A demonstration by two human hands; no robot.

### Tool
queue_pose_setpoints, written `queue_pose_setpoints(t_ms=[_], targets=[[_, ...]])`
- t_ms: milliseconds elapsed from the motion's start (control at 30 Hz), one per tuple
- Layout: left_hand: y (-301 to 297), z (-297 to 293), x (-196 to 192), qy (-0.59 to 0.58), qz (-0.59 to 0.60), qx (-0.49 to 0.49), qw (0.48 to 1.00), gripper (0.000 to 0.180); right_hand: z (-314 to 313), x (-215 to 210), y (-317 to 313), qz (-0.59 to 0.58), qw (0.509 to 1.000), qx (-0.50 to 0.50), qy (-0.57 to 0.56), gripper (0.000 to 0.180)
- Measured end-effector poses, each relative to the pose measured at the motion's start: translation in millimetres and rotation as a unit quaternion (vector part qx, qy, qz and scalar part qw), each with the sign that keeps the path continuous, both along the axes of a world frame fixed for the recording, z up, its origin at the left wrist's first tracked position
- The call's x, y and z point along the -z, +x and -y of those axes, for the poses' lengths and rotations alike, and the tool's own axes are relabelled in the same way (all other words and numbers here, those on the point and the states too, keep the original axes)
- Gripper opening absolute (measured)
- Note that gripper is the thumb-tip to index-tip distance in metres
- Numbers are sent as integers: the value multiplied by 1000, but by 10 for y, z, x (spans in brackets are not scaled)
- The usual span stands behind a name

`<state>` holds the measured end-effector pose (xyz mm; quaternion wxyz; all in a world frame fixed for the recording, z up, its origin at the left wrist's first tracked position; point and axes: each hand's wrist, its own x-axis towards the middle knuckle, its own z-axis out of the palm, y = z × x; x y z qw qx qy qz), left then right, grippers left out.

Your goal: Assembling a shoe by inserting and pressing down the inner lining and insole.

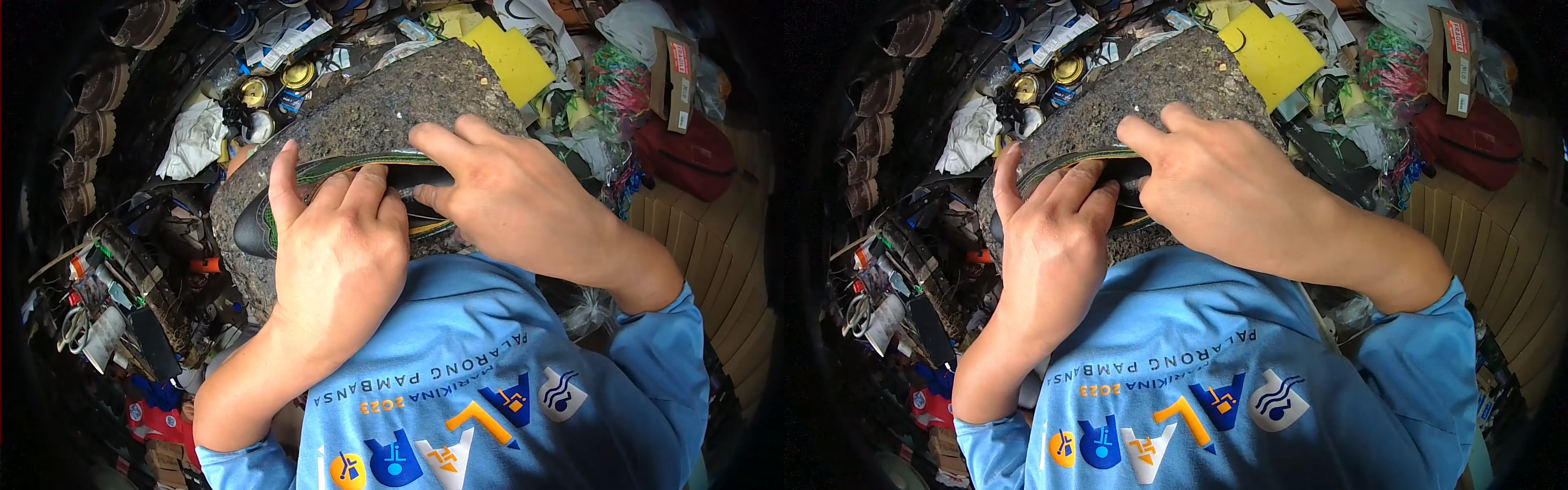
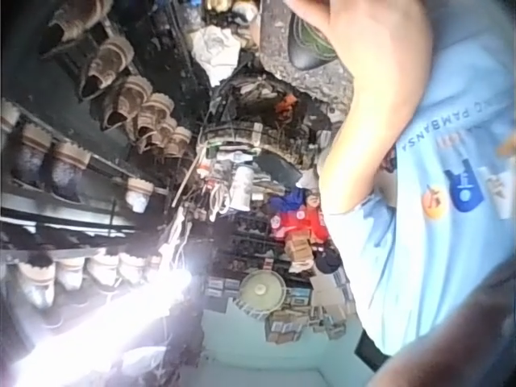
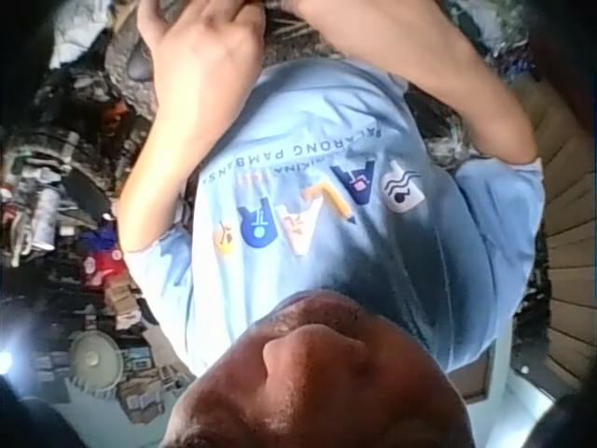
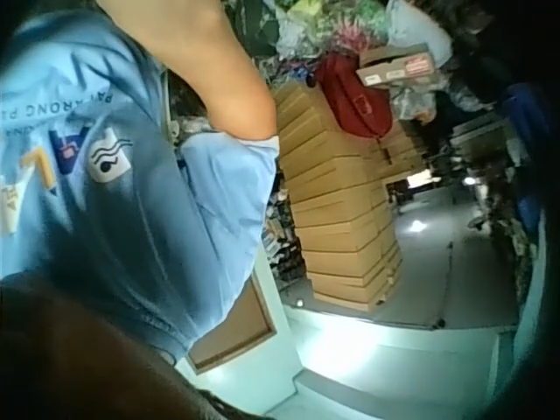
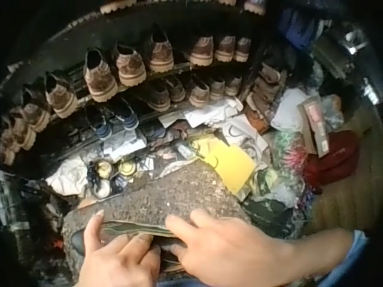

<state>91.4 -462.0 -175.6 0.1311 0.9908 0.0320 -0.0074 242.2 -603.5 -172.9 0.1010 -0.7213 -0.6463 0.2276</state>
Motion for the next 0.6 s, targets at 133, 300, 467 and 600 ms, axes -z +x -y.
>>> queue_pose_setpoints(t_ms=[133,300,467,600], targets=[[-143,135,64,86,59,-5,995,16,15,28,13,15,999,-12,29,19],[-206,210,4,103,-8,8,995,23,30,58,-13,5,999,-6,45,21],[-162,220,43,141,4,34,989,28,56,76,-6,-6,998,7,63,22],[-106,212,-28,137,-30,46,989,26,48,51,17,-4,999,-5,35,21]])
